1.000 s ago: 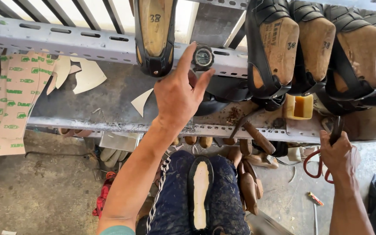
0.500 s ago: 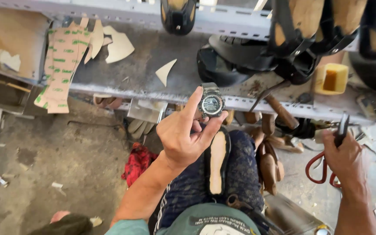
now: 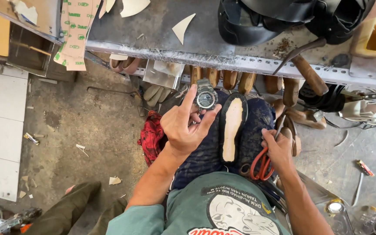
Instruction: The person is repairing a black shoe by hand. They use a knife to trim the sole, a hammer to tap the shoe, and scissors to cut a piece of light-colored material. They then insert the cut material into the shoe's interior.
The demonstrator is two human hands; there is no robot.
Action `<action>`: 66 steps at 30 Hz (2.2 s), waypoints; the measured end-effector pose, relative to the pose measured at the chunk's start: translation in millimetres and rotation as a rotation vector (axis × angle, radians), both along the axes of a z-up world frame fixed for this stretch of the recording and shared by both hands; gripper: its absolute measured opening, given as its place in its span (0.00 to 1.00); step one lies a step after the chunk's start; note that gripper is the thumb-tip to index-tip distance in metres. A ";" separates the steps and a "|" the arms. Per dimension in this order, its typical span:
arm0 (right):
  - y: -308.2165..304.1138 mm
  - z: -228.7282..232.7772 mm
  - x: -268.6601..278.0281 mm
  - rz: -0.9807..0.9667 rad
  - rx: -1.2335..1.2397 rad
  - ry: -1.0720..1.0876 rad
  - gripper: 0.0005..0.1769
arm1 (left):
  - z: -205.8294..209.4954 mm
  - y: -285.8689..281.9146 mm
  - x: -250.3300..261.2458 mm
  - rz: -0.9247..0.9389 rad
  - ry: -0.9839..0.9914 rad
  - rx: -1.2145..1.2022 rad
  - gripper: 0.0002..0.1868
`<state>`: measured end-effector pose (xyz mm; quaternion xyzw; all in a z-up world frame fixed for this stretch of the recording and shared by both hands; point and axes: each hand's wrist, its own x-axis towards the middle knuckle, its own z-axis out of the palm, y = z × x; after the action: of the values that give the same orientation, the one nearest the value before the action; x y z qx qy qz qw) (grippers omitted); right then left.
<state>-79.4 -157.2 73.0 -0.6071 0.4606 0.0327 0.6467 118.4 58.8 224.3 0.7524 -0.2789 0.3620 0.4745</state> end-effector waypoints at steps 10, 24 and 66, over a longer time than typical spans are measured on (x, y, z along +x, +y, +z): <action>10.7 11.9 9.7 0.102 -0.360 0.037 0.17 | -5.2 2.1 -1.9 0.029 -0.027 0.014 0.29; 14.1 20.4 13.8 0.060 -0.346 -0.016 0.17 | -13.2 -3.3 3.7 0.007 -0.002 0.019 0.29; 0.6 -0.9 3.9 0.060 -0.243 -0.027 0.17 | -31.9 -34.6 13.6 -0.076 0.039 0.084 0.31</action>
<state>-75.4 -156.6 72.1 -0.6949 0.4341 -0.0122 0.5731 132.0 24.2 192.5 0.7675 -0.3129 0.3167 0.4612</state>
